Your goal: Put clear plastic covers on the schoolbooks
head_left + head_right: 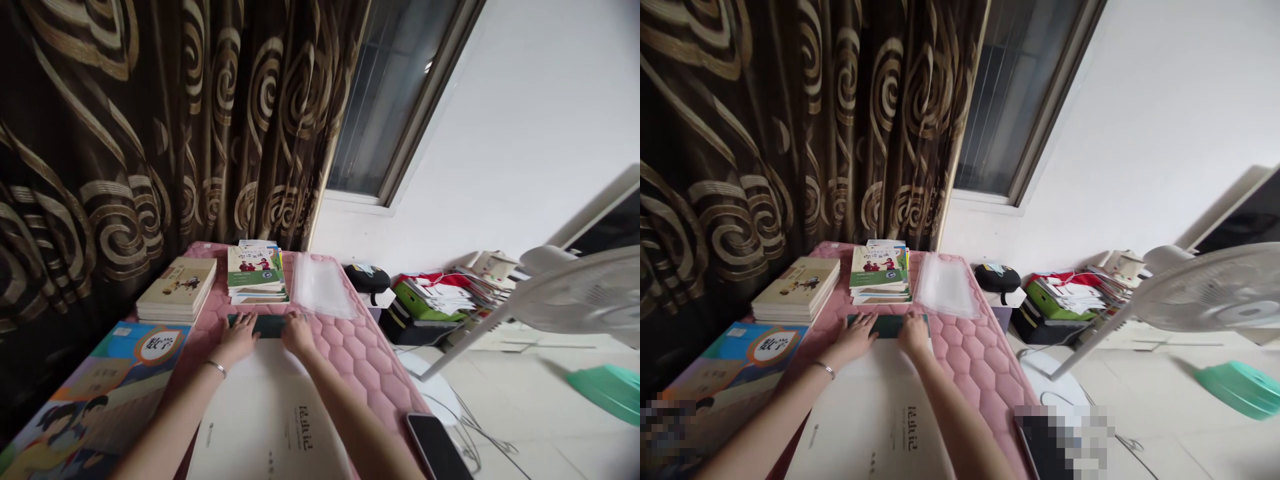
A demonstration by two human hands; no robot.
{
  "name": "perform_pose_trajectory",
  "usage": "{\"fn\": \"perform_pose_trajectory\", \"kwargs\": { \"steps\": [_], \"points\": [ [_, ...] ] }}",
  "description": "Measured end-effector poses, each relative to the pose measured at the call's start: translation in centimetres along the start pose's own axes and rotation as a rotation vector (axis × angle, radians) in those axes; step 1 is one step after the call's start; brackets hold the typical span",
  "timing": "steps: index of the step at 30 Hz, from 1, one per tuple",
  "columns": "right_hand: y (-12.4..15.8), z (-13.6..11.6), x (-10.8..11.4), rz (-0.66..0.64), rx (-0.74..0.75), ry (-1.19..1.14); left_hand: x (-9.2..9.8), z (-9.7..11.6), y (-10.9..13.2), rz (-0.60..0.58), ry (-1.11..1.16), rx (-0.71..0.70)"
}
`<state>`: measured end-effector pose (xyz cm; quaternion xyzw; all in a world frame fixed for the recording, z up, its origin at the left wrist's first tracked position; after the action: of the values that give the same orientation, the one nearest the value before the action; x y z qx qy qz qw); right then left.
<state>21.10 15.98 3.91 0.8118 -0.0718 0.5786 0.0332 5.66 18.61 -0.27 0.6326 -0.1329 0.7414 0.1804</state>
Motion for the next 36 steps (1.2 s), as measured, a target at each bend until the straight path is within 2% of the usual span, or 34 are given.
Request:
{"fn": "perform_pose_trajectory", "kwargs": {
  "steps": [3, 6, 9, 13, 15, 18, 22, 25, 28, 30, 31, 32, 35, 36],
  "points": [
    [0.2, -5.1, -2.8, -0.077, 0.168, -0.044, -0.2, -0.1, -0.1, 0.006, -0.004, 0.0],
    [0.5, -6.6, -5.2, -0.173, 0.242, -0.079, -0.5, -0.4, -0.1, 0.015, -0.008, 0.003],
    [0.1, -4.0, -5.3, -0.178, 0.155, -0.038, -0.6, -0.5, -0.1, 0.042, -0.008, -0.004],
    [-0.4, 1.5, -3.2, -0.084, -0.009, 0.006, -0.2, -0.3, 0.2, 0.069, -0.023, -0.004],
    [-0.4, 3.2, -2.6, -0.072, -0.042, 0.0, 0.2, -0.2, 0.5, 0.082, -0.033, -0.002],
    [-0.3, 4.0, -2.5, -0.085, -0.057, 0.008, 1.0, -0.6, 1.0, 0.105, -0.06, 0.023],
    [-0.3, 3.9, -3.0, -0.109, -0.06, 0.026, 1.3, -2.7, 2.1, 0.111, -0.114, 0.093],
    [-0.5, 4.2, -3.2, -0.089, -0.067, 0.004, 1.5, -4.6, 3.1, 0.112, -0.157, 0.182],
    [-0.7, 4.5, -3.4, -0.068, -0.069, -0.025, 2.1, -5.2, 3.5, 0.135, -0.213, 0.281],
    [-0.9, 4.7, -3.5, -0.043, -0.074, -0.049, 2.5, -4.5, 3.2, 0.137, -0.219, 0.335],
    [-1.0, 4.8, -3.5, -0.031, -0.075, -0.057, 2.6, -3.5, 2.7, 0.138, -0.204, 0.318],
    [-1.0, 4.8, -3.6, -0.022, -0.073, -0.062, 2.5, -2.0, 2.1, 0.139, -0.172, 0.263],
    [-1.0, 4.7, -3.6, -0.003, -0.063, -0.064, 1.3, 3.5, 0.2, 0.111, -0.031, -0.059],
    [-0.9, 4.7, -3.6, 0.001, -0.059, -0.063, 0.8, 4.6, -0.1, 0.093, 0.009, -0.106]
  ]
}}
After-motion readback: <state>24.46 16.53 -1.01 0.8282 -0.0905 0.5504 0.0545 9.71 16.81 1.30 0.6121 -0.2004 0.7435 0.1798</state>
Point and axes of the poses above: each hand's wrist, its own y-axis away from the middle knuckle, its own x-axis out of the back of the hand, z = x × y, the point moved 9 cm from there along -y, towards the middle knuckle, and after that the axes turned 6 degrees about -x, right-handed, at the moved point
